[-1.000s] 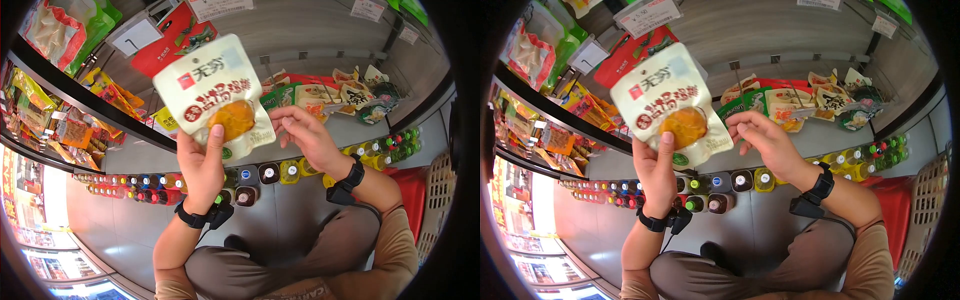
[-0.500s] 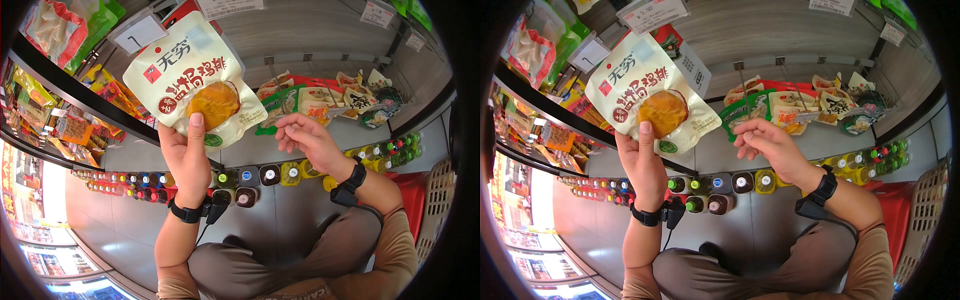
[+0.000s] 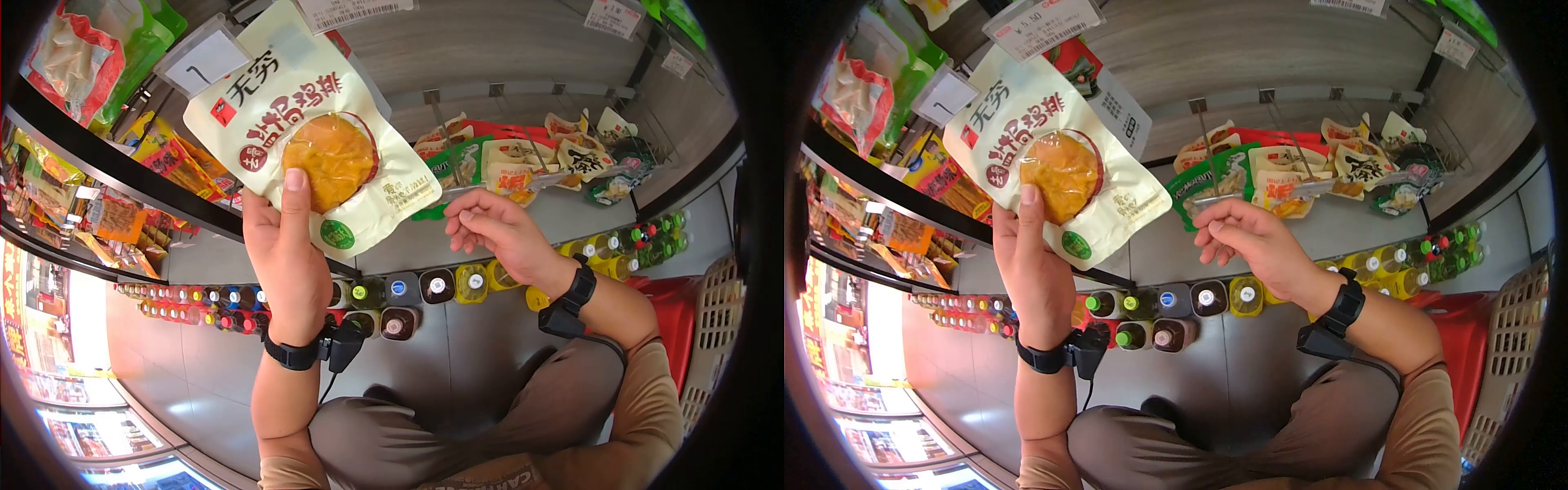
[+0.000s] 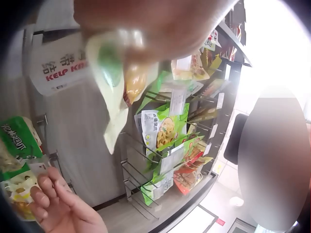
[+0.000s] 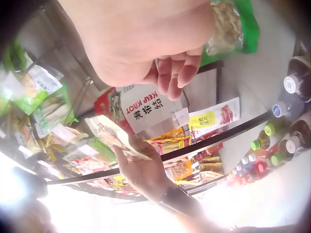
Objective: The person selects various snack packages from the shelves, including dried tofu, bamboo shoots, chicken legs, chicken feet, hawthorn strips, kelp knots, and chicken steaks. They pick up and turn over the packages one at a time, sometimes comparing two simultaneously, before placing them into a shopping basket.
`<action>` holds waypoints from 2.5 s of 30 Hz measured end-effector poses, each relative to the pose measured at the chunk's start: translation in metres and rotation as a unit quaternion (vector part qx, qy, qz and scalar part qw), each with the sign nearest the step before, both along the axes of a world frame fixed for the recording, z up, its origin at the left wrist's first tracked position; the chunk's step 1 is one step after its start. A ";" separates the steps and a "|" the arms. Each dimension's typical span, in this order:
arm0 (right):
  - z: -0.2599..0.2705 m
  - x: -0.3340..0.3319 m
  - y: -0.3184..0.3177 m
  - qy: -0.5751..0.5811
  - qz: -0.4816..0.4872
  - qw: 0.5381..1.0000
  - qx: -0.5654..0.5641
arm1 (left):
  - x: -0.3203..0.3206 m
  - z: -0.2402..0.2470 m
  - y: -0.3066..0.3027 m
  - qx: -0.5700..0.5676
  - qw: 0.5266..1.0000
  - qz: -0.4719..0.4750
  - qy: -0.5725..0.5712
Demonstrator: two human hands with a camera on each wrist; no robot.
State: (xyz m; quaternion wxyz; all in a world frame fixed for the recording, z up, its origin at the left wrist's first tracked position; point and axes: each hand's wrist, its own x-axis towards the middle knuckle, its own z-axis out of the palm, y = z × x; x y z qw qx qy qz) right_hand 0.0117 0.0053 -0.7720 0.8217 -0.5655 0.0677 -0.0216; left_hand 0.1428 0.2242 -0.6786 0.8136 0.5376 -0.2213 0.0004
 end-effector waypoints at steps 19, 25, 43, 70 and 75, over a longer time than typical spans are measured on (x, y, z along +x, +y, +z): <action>0.000 0.002 0.011 0.008 0.053 0.998 -0.044 | -0.019 0.018 0.011 0.234 0.780 0.295 -0.499; 0.000 -0.002 0.013 0.023 0.088 0.994 -0.056 | -0.027 0.003 -0.002 0.349 0.806 0.108 -0.466; -0.019 -0.025 0.018 -0.002 0.432 0.841 -0.326 | 0.018 -0.181 -0.022 0.532 0.797 -0.251 -0.140; -0.032 -0.022 0.021 -0.006 0.450 0.831 -0.327 | 0.062 -0.206 -0.100 0.322 0.938 -0.130 -0.020; -0.025 -0.018 0.028 -0.020 0.479 0.812 -0.334 | 0.041 -0.172 -0.067 0.358 0.911 -0.205 -0.015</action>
